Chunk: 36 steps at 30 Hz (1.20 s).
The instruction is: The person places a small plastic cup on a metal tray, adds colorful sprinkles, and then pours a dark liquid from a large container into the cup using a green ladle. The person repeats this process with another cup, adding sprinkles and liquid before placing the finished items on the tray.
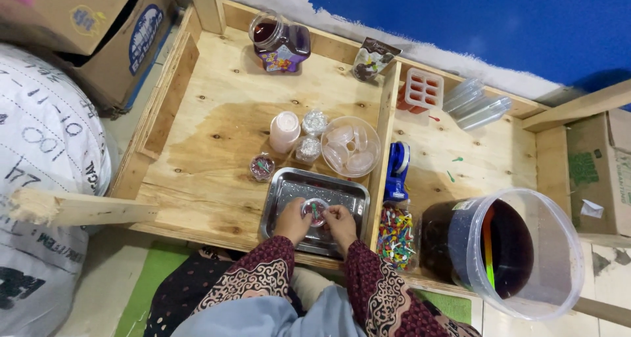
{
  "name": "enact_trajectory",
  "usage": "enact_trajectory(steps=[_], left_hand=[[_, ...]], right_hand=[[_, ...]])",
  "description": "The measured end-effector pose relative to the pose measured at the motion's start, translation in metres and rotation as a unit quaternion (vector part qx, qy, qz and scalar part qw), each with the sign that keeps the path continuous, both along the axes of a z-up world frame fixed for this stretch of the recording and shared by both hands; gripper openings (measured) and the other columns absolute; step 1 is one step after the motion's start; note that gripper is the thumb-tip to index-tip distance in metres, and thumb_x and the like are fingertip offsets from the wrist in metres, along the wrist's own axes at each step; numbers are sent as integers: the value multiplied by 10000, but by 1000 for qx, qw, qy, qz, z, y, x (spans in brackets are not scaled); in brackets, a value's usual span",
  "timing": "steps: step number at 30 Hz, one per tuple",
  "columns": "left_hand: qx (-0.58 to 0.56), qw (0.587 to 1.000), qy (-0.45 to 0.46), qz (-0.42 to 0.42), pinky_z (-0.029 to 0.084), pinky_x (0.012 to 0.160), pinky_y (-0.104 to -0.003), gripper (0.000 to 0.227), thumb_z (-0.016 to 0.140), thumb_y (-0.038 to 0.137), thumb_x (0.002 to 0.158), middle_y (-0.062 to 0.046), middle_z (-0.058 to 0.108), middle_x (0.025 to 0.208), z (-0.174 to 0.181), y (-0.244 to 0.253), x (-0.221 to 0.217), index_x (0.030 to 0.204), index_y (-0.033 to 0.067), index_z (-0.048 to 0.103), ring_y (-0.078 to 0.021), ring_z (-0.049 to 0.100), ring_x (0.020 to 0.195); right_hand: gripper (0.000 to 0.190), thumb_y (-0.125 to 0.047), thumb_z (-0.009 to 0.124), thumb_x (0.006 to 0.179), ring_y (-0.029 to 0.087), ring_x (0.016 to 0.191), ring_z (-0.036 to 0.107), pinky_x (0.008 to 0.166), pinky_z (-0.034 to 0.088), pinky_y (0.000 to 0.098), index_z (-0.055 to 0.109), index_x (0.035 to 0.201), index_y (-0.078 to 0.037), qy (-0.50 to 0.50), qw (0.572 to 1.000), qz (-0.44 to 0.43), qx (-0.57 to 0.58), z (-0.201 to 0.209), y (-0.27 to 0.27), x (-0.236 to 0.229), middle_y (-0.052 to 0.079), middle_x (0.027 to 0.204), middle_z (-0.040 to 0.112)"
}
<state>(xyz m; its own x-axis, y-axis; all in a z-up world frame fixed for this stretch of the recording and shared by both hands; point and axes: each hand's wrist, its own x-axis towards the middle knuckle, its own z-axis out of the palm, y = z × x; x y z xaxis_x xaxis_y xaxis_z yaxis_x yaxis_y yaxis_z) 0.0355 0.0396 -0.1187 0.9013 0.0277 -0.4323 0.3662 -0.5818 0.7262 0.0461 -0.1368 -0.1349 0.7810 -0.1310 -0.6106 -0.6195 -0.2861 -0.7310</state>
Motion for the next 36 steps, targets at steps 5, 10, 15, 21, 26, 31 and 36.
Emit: enact_trajectory(steps=[5, 10, 15, 21, 26, 31, 36], left_hand=[[18, 998, 53, -12, 533, 1019, -430, 385, 646, 380, 906, -115, 665, 1186, 15, -2, 8, 1251, 210, 634, -328, 666, 1181], [18, 998, 60, 0, 539, 1015, -419, 365, 645, 356, 920, -119, 666, 1194, 28, -1, 9, 1251, 201, 630, -330, 670, 1184], [-40, 998, 36, 42, 543, 1007, -453, 389, 660, 353, 924, -142, 696, 1060, 61, 13, 7, 1268, 172, 647, -356, 670, 1154], [-67, 990, 70, 103, 553, 966, -433, 434, 680, 383, 901, -97, 713, 960, 168, 65, -7, 1305, 231, 646, -296, 697, 1100], [-69, 984, 77, 148, 549, 942, -369, 422, 686, 401, 896, -14, 705, 939, 104, 101, 1, 1307, 310, 663, -216, 706, 1054], [-89, 970, 83, 211, 568, 854, -341, 407, 692, 376, 897, -1, 672, 841, 91, 133, 1, 1298, 312, 682, -187, 715, 942], [-61, 968, 88, 225, 582, 851, -366, 396, 723, 382, 871, -9, 686, 861, 56, 155, 5, 1261, 310, 708, -210, 725, 962]], right_hand=[[294, -306, 775, 877, 178, 731, 744, 667, 598, 308, 724, 1095, -116, -2, 998, 31, -56, -9, -7, 1, 56, 860, 761], [335, -381, 804, 844, 197, 909, 751, 811, 570, 348, 754, 1083, -152, 8, 993, 58, -107, 25, 8, -1, 48, 908, 786], [280, -285, 779, 868, 155, 684, 697, 576, 555, 269, 763, 1082, -105, -16, 999, -9, -37, 55, 22, 0, 66, 832, 759], [295, -192, 744, 904, 183, 646, 671, 569, 589, 287, 734, 1156, -41, -55, 996, -31, 68, 121, 69, 0, 113, 859, 727], [304, -153, 736, 920, 192, 650, 663, 559, 584, 292, 730, 1190, -13, -73, 993, 22, 96, 109, 103, 8, 128, 889, 727], [320, -127, 744, 907, 178, 651, 663, 527, 588, 271, 725, 1212, -34, -72, 990, 69, 104, 108, 137, 21, 116, 897, 726], [383, -410, 814, 836, 202, 720, 752, 586, 627, 359, 783, 1187, -258, -74, 977, 198, -44, 59, 153, 36, 43, 837, 778]])
